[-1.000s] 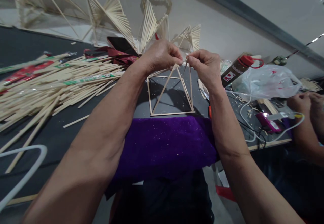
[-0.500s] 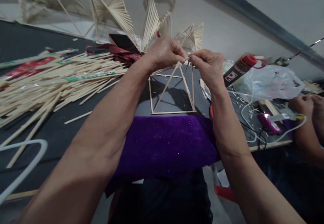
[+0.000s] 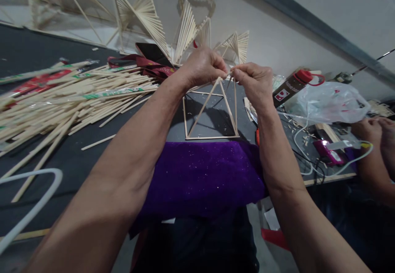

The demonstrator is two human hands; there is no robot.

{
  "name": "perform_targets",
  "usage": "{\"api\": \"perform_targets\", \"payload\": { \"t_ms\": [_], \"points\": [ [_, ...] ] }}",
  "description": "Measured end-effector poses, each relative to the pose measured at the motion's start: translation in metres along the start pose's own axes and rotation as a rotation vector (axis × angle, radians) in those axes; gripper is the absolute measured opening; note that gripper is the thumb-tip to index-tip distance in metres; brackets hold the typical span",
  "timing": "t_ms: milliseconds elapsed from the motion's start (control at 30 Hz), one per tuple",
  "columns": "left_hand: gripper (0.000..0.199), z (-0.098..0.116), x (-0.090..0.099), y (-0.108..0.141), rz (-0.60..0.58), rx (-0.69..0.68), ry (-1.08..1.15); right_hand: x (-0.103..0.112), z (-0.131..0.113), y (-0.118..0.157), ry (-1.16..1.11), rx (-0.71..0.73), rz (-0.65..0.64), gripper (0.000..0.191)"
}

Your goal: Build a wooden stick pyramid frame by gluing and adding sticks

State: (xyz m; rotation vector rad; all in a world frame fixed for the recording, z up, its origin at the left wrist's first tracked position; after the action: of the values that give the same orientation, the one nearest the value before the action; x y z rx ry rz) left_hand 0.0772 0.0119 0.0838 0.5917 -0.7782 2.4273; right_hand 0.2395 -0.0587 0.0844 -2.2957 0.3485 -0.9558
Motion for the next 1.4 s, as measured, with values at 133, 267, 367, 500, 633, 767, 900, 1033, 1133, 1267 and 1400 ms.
{"api": "perform_targets", "payload": {
  "t_ms": [133,267,367,500,633,767,900,1033,1133,1267,1400],
  "points": [
    [0.012,0.0019,0.0010,0.0007,-0.012,0.015,-0.004,-0.0006,0.0006,-0.0002,-0.017,0.007,0.001,0.028],
    [0.016,0.0001,0.0013,0.0002,-0.033,0.027,0.003,-0.0002,-0.0019,-0.0003,-0.023,-0.002,0.012,0.030],
    [0.018,-0.0020,0.0014,-0.0010,-0.041,0.019,-0.001,0.0002,-0.0027,0.0001,-0.029,0.009,0.016,0.027],
    [0.016,-0.0007,0.0020,-0.0010,-0.032,0.005,0.002,0.0006,-0.0033,0.0008,-0.047,0.027,0.007,0.021],
    [0.017,0.0006,0.0011,-0.0004,-0.025,0.017,0.017,0.0014,-0.0052,0.0003,-0.004,0.018,0.001,0.020],
    [0.017,-0.0007,-0.0004,-0.0015,-0.029,0.016,0.021,0.0010,-0.0052,-0.0004,0.010,0.026,-0.005,0.023],
    [0.014,-0.0002,-0.0006,-0.0014,-0.032,0.002,0.025,0.0002,-0.0035,0.0000,0.018,0.021,0.000,0.025],
    [0.014,0.0018,-0.0002,-0.0004,-0.024,-0.006,0.030,0.0001,-0.0053,0.0011,0.038,-0.008,0.001,0.023],
    [0.016,0.0012,-0.0005,-0.0007,-0.018,-0.008,0.026,-0.0001,-0.0067,0.0015,0.038,-0.020,0.000,0.021],
    [0.019,-0.0011,-0.0004,-0.0015,-0.003,-0.014,0.017,-0.0001,-0.0054,0.0014,0.016,-0.030,0.001,0.018],
    [0.021,-0.0021,0.0000,-0.0008,-0.015,0.011,0.010,-0.0001,-0.0025,0.0009,-0.026,-0.057,-0.016,0.025]
  ]
}}
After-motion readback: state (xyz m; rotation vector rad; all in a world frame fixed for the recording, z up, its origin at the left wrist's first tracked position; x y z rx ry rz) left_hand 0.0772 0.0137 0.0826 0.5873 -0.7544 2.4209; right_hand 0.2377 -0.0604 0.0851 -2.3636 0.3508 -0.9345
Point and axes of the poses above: each hand's wrist, its own y-axis away from the middle knuckle, its own x-axis out of the back of the hand, z = x × y, the point moved 4 cm from there along -y, towards the middle knuckle, and after that the axes turned 1 degree about -y, right-handed, at the moved point
